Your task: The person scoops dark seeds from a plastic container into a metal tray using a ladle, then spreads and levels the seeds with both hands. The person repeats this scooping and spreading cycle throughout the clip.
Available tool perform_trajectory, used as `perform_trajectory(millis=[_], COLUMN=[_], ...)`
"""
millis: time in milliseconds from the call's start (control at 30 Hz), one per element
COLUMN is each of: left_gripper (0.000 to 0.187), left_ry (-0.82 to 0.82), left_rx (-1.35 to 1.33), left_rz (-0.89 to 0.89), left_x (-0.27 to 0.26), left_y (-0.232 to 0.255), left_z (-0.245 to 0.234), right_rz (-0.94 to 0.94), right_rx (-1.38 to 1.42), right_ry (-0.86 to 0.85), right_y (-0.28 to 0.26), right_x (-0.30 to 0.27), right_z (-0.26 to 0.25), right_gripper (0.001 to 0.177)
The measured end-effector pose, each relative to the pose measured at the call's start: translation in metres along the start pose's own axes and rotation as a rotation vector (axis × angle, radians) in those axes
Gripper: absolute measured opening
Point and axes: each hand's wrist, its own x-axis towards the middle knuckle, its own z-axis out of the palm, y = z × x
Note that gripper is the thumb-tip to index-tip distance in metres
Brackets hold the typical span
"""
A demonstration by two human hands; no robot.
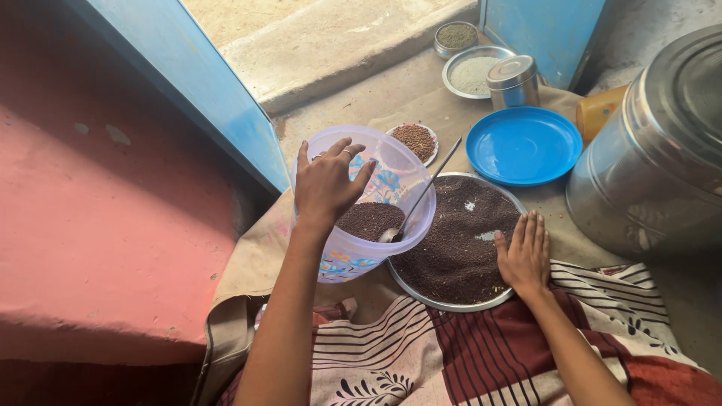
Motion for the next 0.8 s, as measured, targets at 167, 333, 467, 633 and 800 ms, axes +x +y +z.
perform_trajectory(millis=[167,333,467,633,800], left_gripper=[0.046,0.045,0.044,0.044,0.044], left_ry=[-0.014,-0.024,-0.009,0.029,0.026], left_rx=[-0.022,-0.058,-0.097,-0.139,-0.138], left_rz=[-0.009,-0.043,-0.048,-0.029,-0.026], left_x=[0.007,0.006,0.007,0.012,0.016], left_y=[-0.007,-0.021,-0.028,-0.029,-0.039], left_z=[0.0,-0.004,-0.006,-0.001,-0.003], right_rz=[-0.113,-0.29,-0.373,-0.327,-0.363], right_rx=[-0.052,0.128,0.292,0.127,0.031], right_ry=[-0.141,-0.36,-0.368,-0.348,-0.373], right_y=[-0.009,-0.042,-0.061,-0.063,-0.06], right_x=[0.007,0.004,0.016,0.073,0.119], right_z=[0.004,-0.015,-0.035,-0.03,-0.008], right_gripper=[0.092,0.091,0.091,0.092,0.094])
